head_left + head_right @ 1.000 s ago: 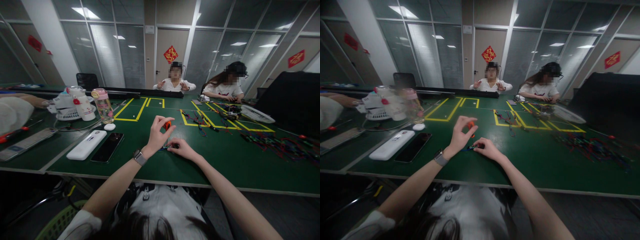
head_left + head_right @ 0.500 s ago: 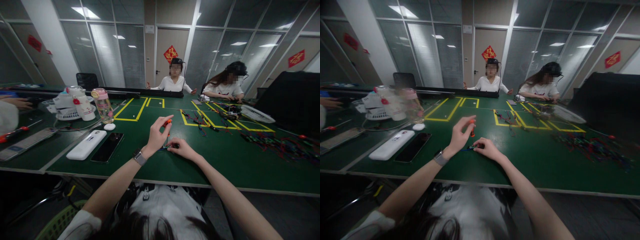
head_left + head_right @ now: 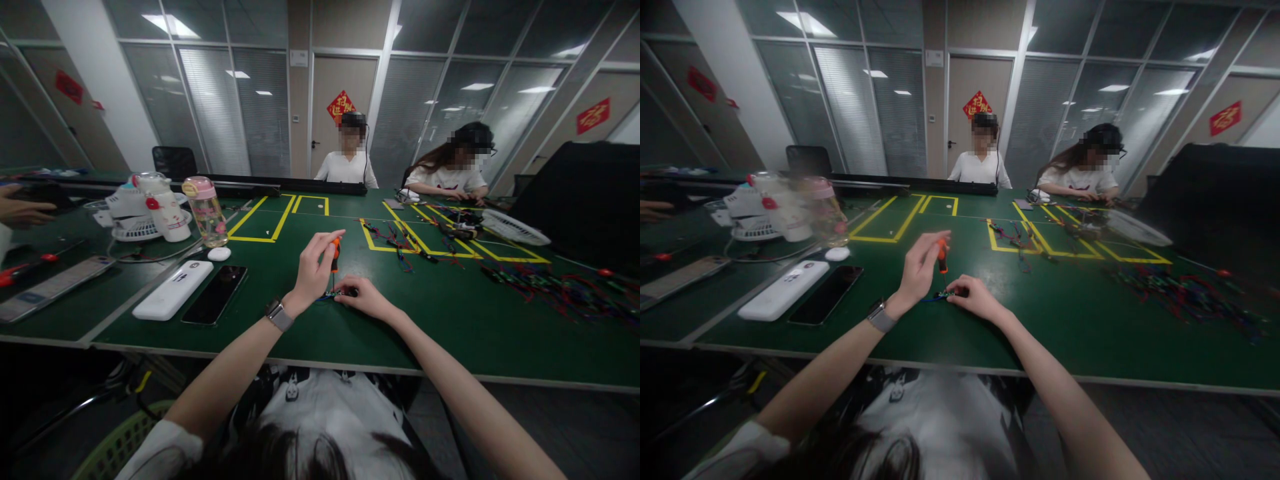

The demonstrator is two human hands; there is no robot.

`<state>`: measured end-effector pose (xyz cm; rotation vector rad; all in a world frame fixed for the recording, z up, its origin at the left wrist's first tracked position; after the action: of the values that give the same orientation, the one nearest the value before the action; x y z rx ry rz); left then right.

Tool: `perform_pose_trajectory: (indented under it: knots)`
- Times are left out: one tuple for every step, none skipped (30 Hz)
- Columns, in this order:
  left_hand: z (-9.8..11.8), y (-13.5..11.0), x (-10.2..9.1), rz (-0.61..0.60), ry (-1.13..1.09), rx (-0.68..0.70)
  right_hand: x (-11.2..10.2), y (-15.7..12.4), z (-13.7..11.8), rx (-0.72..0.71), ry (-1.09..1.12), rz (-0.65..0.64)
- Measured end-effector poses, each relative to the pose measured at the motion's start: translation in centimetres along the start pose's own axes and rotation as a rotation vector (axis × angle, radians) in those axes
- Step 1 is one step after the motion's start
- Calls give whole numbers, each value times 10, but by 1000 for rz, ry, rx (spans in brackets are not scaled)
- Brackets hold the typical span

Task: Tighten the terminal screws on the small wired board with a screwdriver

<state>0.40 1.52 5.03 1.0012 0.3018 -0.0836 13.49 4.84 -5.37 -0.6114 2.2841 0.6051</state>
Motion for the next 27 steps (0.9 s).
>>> perform_pose_trajectory:
  knots:
    - [0,0,0,-1,-10,-5,0,0,0,-1,1,-1]
    - [-1,0,0,2,-12,-6,0,0,-1,-1,3,-2]
    - [0,0,0,7,-7,-4,0,0,-1,1,4,-3]
    - [0,0,-1,16,4,0,0,0,-1,4,5,-4]
    - [1,1,-1,27,20,8,0,0,-1,7,6,-4]
    - [2,1,-2,38,37,15,0,0,-2,9,8,-5]
    - [3,1,-2,47,55,20,-1,0,-2,9,11,-5]
    - [3,1,-2,53,71,26,0,0,-2,9,12,-5]
    - [3,1,-3,59,86,31,0,0,-2,9,12,-5]
    - [4,1,-3,64,99,35,0,0,-2,10,10,-5]
    - [4,1,-3,67,108,38,0,0,-2,10,7,-6]
    - [4,1,-3,70,115,40,0,0,-1,11,5,-7]
    - [4,0,-3,72,116,41,0,0,-1,11,4,-9]
    - [4,0,-3,70,112,38,0,0,-1,10,5,-11]
    - [4,0,-3,65,104,33,0,0,-1,8,7,-12]
    - [4,0,-2,58,94,28,0,0,-1,6,10,-13]
    - [3,0,-2,51,83,25,0,0,-2,5,12,-14]
    - [4,0,-2,43,72,24,0,0,-2,4,13,-13]
    - [4,0,-2,37,62,26,0,0,-2,4,13,-13]
    - [4,0,-2,31,53,29,-1,0,-3,5,12,-13]
    - [4,1,-2,26,46,30,-1,0,-3,6,11,-14]
    - [4,1,-2,22,41,30,-1,0,-3,6,9,-14]
    - [4,1,-2,20,39,27,-1,0,-3,6,7,-13]
    - [3,1,-2,20,40,23,-1,0,-3,5,5,-11]
    - [3,1,-2,22,44,19,-1,0,-3,3,4,-10]
    - [3,1,-2,25,48,17,-1,0,-3,1,3,-9]
    - [3,1,-2,27,52,15,-1,0,-3,0,3,-8]
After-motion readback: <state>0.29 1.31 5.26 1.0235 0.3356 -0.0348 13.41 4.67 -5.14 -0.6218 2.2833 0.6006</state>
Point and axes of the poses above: each hand's wrist, its own y-axis towards the middle knuckle, its own x-axis out of the palm, z = x × y, the point moved 7 cm from there along y, towards the middle knuckle, and after that the axes turned 6 degrees about -z, right-handed, at the moved point
